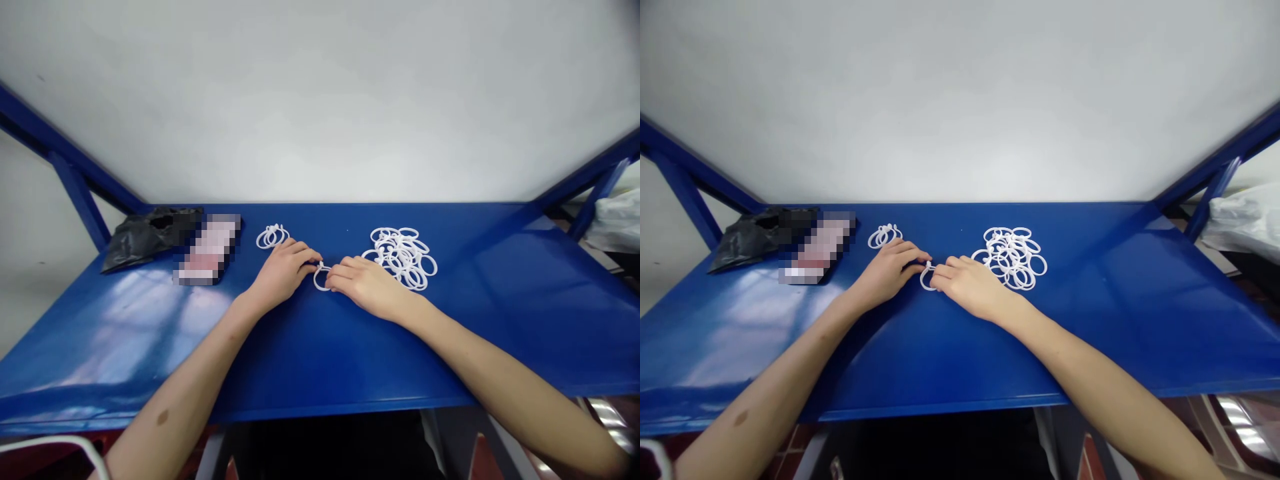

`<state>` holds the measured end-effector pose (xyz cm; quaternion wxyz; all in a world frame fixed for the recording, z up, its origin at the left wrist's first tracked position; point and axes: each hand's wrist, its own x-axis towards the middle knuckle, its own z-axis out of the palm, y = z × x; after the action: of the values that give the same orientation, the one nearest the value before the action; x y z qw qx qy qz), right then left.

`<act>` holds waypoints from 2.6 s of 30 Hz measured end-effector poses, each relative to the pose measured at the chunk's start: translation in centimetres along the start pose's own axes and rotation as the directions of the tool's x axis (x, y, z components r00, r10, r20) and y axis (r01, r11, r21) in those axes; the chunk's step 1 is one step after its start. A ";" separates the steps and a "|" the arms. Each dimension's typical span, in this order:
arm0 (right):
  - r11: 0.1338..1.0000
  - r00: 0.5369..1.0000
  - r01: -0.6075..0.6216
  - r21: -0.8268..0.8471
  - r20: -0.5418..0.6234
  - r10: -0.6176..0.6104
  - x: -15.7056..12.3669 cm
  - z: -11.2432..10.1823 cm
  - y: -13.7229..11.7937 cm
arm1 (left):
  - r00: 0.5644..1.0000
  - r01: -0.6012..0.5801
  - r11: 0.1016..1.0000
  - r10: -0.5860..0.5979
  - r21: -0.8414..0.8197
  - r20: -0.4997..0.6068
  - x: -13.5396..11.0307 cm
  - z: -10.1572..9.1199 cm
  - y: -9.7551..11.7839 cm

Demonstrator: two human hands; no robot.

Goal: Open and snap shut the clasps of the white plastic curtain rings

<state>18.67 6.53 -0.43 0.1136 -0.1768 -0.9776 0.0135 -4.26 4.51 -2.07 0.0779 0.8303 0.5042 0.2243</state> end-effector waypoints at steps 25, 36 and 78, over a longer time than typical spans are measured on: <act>0.996 0.996 -0.074 -0.056 -0.061 0.071 0.2 0.9 0.6 | 0.970 -0.243 0.969 0.244 0.038 0.002 -0.3 0.1 1.7; 0.996 0.983 -0.080 0.025 -0.166 0.083 0.4 0.8 0.5 | 0.956 -0.290 0.947 0.293 0.140 0.000 0.0 -0.1 1.5; 0.954 0.946 -0.284 -0.095 -0.189 0.262 -5.8 -3.6 4.2 | 0.970 0.188 0.896 -0.107 0.403 -0.216 -0.6 -2.0 0.9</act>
<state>26.16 8.36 1.57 0.1850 -0.3176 -0.9289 -0.0454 -4.63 3.34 -0.17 -0.1338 0.7617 0.6074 0.1816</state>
